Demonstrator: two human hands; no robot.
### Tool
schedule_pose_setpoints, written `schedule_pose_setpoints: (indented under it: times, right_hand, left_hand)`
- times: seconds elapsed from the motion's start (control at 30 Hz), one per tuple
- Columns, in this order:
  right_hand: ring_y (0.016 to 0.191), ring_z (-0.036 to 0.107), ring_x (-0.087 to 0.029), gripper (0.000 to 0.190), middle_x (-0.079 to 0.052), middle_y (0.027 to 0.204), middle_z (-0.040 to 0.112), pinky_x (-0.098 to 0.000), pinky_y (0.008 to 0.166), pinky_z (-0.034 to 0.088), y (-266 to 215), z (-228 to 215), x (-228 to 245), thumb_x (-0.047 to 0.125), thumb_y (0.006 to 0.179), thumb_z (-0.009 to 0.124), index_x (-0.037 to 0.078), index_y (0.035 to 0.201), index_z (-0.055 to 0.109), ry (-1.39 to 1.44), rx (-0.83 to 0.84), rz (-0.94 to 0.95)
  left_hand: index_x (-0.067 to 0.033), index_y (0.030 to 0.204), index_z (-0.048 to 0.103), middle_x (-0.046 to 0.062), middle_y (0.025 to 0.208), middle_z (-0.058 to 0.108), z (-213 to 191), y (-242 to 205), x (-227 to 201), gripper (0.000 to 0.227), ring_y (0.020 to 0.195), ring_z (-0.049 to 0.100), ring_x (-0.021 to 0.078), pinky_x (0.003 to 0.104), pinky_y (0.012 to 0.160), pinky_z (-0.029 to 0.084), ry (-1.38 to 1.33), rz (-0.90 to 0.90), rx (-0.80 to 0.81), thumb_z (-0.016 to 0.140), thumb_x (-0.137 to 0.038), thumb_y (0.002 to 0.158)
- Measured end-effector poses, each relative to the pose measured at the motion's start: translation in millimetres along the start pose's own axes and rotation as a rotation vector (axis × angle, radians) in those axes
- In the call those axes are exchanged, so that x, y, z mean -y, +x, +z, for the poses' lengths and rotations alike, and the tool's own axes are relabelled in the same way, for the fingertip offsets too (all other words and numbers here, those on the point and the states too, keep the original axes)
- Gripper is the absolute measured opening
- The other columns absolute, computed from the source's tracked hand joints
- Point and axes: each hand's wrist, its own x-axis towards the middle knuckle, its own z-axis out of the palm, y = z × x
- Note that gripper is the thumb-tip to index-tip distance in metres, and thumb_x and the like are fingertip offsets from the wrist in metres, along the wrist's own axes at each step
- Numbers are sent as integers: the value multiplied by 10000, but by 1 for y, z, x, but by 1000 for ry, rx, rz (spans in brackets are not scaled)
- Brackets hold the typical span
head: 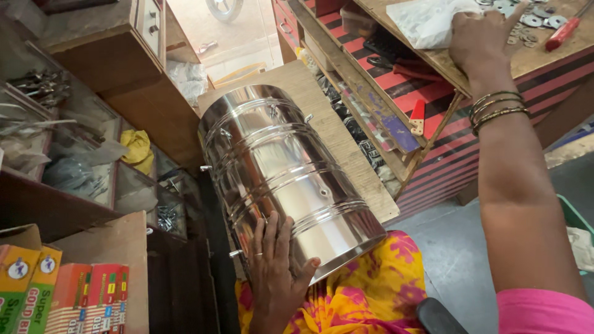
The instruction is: The person inserts small metal fasteners into pre-drilled holes on a cylindrical stainless steel container. They repeatedly reach for fasteners from a nearby surface, insert them into the container, and tighten them by hand.
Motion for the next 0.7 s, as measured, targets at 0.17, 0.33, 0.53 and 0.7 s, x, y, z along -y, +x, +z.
schedule_pose_setpoints:
  times: [0.17,0.33,0.53,0.7]
  right_hand:
    - [1233,518,-527,403,-246,1226,686,-825,1030,-13,17,-9,1,132,911,482,91,1237,716,119,167,66]
    - [1226,581,-475,335,-207,1167,726,-772,1120,16,5,-15,12,160,1029,469,60,1130,773,6,3,33]
    - [1112,631,-341,329,-106,947,756,-722,1223,91,-5,-1,7,70,989,453,71,987,782,-168,-239,-31]
    - [1123,617,-342,323,-104,926,762,-698,1214,73,-4,-8,8,85,995,477,130,958,794,-135,-213,-30]
  left_hand:
    - [-63,1500,440,206,1585,363,1,2,0,844,1480,270,443,599,1172,205,7,3,-4,706,-534,852]
    - [-60,1505,436,211,1597,353,2,2,1,842,1494,249,450,602,1171,188,12,-2,3,698,-535,860]
    - [-62,1516,427,212,1605,337,0,3,-1,839,1494,241,455,608,1169,183,-5,-13,27,694,-523,868]
    - [-75,1515,425,198,1603,339,-1,2,-2,840,1489,251,445,602,1171,194,-19,-12,13,695,-531,863]
